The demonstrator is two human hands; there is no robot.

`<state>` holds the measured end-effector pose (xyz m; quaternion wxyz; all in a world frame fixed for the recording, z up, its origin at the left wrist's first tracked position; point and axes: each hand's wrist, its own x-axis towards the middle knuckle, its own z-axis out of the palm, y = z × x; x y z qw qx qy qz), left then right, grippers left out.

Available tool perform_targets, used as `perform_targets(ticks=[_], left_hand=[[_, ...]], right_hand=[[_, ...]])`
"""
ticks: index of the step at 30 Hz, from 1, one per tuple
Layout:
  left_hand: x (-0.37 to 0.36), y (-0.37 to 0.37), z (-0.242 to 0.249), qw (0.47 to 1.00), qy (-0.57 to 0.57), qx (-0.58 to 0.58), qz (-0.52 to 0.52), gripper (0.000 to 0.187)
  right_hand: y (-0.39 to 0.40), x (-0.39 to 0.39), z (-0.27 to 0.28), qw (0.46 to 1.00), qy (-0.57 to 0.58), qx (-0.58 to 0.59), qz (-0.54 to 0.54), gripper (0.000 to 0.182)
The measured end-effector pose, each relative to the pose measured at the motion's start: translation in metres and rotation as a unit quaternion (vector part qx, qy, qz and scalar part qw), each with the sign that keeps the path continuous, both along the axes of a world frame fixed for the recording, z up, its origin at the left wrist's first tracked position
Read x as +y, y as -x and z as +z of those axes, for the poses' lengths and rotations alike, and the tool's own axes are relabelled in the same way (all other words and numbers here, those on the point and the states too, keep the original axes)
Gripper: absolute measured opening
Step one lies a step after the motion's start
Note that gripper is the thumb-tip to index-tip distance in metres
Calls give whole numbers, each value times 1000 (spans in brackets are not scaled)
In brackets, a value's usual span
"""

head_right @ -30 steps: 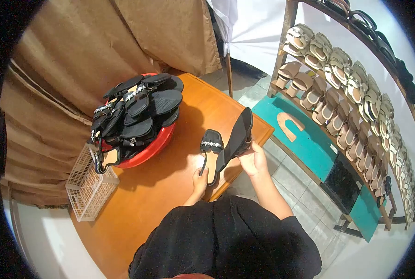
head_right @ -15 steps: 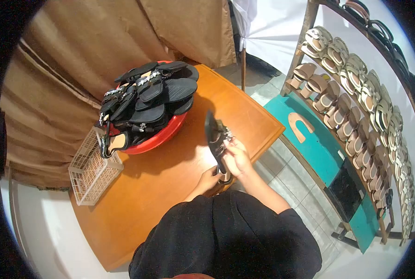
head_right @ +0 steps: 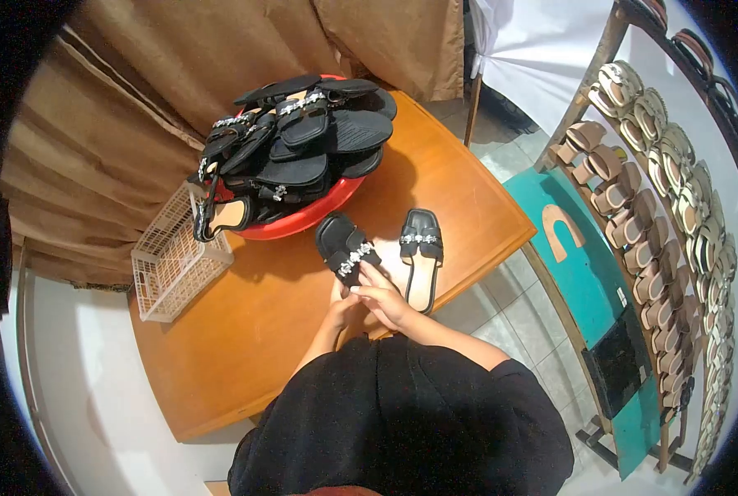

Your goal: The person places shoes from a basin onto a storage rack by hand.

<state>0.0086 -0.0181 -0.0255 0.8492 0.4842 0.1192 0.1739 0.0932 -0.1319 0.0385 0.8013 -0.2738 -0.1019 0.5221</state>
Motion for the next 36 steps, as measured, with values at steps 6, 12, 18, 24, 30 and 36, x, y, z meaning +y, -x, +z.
perform_targets(ticks=[6, 12, 18, 24, 30, 36], left_hand=[[6, -8, -31, 986, -85, 115, 91, 50], [9, -8, -58, 969, 44, 212, 119, 32], [7, -8, -51, 965, 50, 228, 121, 32], [33, 8, -51, 873, -211, 440, -13, 33], [25, 13, 9, 710, -445, 544, -44, 46], [34, 7, 13, 648, -698, 297, 64, 73]], right_hand=[[-30, -6, -36, 942, 195, -233, 144, 58], [-101, -39, -77, 801, 396, -446, -42, 41], [-135, -45, -76, 595, 474, -644, -83, 71], [-142, -34, -87, 548, 519, -656, -6, 75], [-145, -42, -73, 548, 518, -655, -44, 51], [-140, -62, -44, 501, 488, -706, -110, 39]])
